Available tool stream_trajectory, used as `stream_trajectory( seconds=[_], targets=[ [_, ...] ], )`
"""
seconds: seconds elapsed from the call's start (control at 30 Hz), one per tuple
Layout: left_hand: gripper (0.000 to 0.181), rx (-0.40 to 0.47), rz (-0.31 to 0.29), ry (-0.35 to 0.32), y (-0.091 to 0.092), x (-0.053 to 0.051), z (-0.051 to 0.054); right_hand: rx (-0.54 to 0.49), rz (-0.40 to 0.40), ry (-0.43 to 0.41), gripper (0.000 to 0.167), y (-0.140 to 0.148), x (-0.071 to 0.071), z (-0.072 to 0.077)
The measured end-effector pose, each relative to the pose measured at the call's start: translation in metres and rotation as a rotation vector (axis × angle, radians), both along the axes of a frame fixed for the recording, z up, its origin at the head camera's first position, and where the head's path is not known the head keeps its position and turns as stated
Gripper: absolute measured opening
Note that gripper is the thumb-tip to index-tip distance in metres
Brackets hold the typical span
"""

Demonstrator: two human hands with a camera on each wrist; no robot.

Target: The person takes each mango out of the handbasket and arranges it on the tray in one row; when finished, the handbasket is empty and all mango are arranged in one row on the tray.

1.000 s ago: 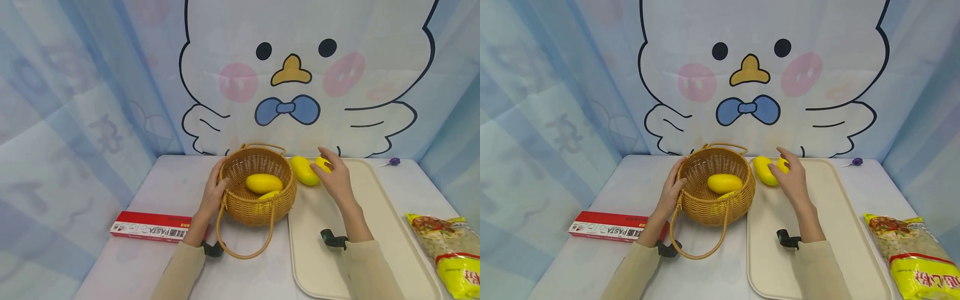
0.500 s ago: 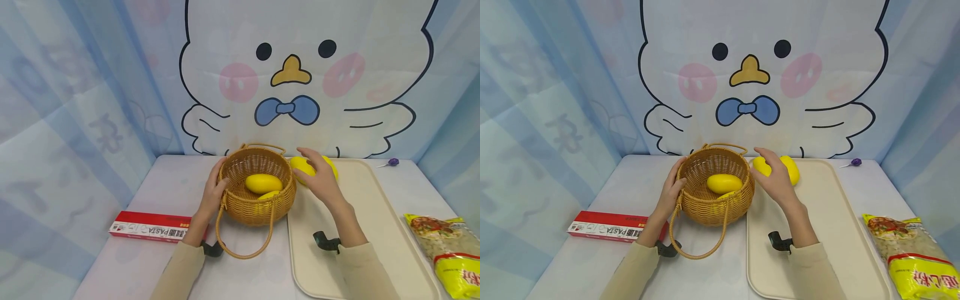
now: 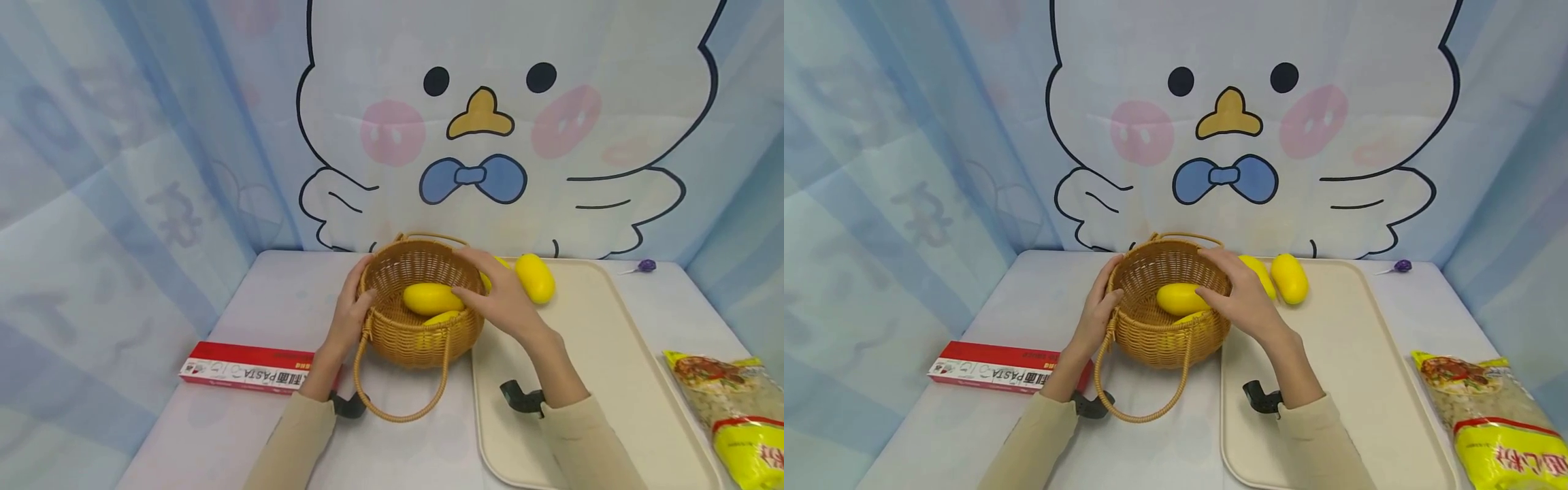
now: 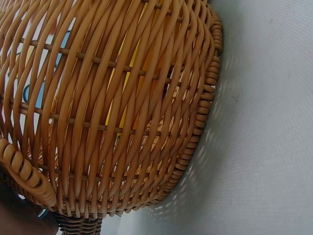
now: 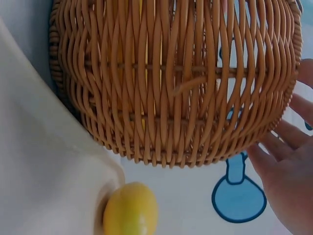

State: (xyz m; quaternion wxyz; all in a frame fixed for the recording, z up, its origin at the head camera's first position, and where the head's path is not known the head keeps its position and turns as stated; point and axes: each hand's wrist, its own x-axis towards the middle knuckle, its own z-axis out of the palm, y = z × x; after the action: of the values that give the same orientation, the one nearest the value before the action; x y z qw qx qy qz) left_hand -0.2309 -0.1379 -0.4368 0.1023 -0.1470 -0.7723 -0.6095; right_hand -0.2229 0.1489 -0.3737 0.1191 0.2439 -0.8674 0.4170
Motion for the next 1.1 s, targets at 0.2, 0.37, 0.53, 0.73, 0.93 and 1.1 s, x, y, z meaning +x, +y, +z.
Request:
stream_trajectory(
  seconds=[0.2, 0.37, 0.53, 0.73, 0.93, 1.1],
  targets=[
    [0.061, 0.001, 0.009, -0.001, -0.001, 0.001, 0.0, 0.049, 0.056, 0.027, 0.059, -0.011, 0.001, 0.002],
    [0.063, -0.003, 0.003, -0.012, 0.0, 0.005, 0.005, 0.097, 0.112, 0.004, 0.059, -0.02, 0.0, 0.006],
    [0.064, -0.002, -0.029, -0.029, 0.001, 0.015, 0.023, 0.17, 0.144, -0.023, 0.058, -0.029, -0.004, 0.012],
    [0.063, -0.011, -0.012, -0.018, 0.001, 0.005, 0.009, 0.27, 0.13, -0.058, 0.058, -0.036, -0.011, 0.018],
    [0.063, -0.008, 0.018, 0.005, 0.001, 0.0, 0.0, 0.423, 0.111, -0.11, 0.06, -0.046, -0.019, 0.021],
    [0.063, -0.006, 0.028, 0.007, 0.002, 0.0, 0.001, 0.506, 0.108, -0.111, 0.06, -0.052, -0.026, 0.02]
  ],
)
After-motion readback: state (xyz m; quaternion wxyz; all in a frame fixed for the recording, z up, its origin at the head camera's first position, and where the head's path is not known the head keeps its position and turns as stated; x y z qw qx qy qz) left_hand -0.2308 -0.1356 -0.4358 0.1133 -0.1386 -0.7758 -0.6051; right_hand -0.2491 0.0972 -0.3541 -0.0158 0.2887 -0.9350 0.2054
